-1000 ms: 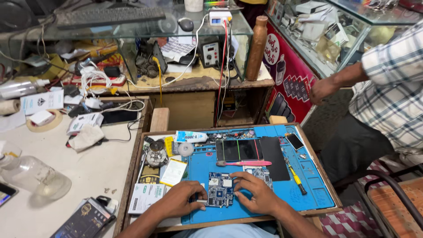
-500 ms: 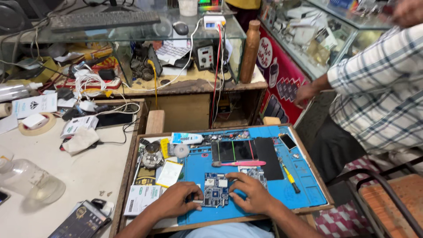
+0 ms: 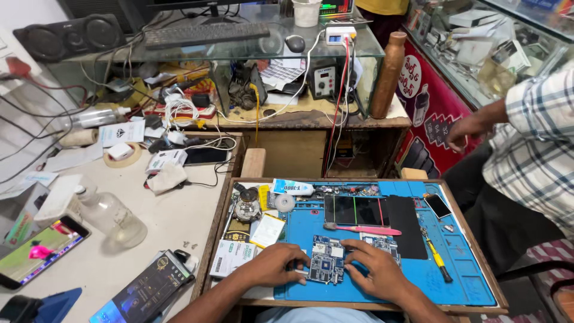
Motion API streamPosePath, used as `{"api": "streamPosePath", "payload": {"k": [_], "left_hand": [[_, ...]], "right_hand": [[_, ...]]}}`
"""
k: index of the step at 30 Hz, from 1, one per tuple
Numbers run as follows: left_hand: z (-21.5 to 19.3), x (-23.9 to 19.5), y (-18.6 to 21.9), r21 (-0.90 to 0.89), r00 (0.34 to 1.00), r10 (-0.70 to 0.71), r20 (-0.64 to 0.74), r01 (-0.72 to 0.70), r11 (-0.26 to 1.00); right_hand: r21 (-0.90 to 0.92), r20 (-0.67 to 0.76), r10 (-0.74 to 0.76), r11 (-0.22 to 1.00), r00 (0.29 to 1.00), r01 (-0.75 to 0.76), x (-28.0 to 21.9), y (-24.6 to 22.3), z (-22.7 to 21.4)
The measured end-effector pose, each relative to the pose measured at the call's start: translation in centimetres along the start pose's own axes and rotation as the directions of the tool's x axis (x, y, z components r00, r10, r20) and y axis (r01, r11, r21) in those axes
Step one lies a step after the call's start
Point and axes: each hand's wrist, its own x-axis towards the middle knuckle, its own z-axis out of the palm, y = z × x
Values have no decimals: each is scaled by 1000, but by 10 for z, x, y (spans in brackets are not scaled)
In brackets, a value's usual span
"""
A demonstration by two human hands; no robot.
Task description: The person handles a small circuit board on a blue work mat, repeatedly picking it up, turning it over, and pointing at specific components. The person also briefly handles a second circuit board and a small metal piece.
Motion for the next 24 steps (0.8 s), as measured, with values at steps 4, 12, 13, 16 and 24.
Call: {"api": "streamPosePath", "payload": {"k": [4,12,13,16,24], "left_hand": [[7,-1,0,18,1000,8,-23,-7,1000],[6,6,-1,-20,1000,-1,-14,1,1000],[5,2,0,-8,1000,-13,-10,13,1000],[1,-1,2,0,1000,-12,-7,12,1000],[-3,2,4,18,1000,2,11,-2,1000]], "right_hand": [[-40,-10,-65,997,998,65,-4,2,0],[-8,3,-78,997,997,78,-4,1,-7],[7,13,-69,998,998,69,-4,-1,-4],[-25,7,-59,998,998,59,-1,-5,1],[-48,33,-39,998,999,40,2,1,-1]]}}
